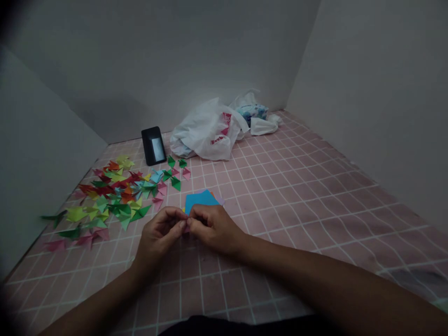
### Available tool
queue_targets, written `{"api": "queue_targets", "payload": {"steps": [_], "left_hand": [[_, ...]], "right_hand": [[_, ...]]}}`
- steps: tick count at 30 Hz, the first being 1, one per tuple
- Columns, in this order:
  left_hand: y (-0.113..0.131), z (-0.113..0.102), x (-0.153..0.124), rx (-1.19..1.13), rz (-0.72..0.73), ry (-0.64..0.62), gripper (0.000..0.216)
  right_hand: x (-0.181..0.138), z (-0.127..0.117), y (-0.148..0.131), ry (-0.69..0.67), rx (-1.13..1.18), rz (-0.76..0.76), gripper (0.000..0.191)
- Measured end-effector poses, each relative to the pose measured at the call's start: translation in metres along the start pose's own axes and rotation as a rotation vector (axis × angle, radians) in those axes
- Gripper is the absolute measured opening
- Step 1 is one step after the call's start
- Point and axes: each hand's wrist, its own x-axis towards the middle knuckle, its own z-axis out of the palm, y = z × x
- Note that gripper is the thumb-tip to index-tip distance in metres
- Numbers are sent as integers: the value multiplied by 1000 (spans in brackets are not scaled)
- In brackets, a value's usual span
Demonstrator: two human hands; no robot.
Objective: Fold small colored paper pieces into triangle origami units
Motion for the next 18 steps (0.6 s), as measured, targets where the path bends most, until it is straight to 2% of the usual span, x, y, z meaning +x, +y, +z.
{"api": "queue_targets", "payload": {"steps": [11, 18], "left_hand": [[-2, -1, 0, -63, 26, 0, 7], [0, -4, 1, -22, -11, 6, 10]], "right_hand": [[0, 1, 2, 2, -4, -22, 15], [-1, 2, 3, 14, -50, -35, 16]]}}
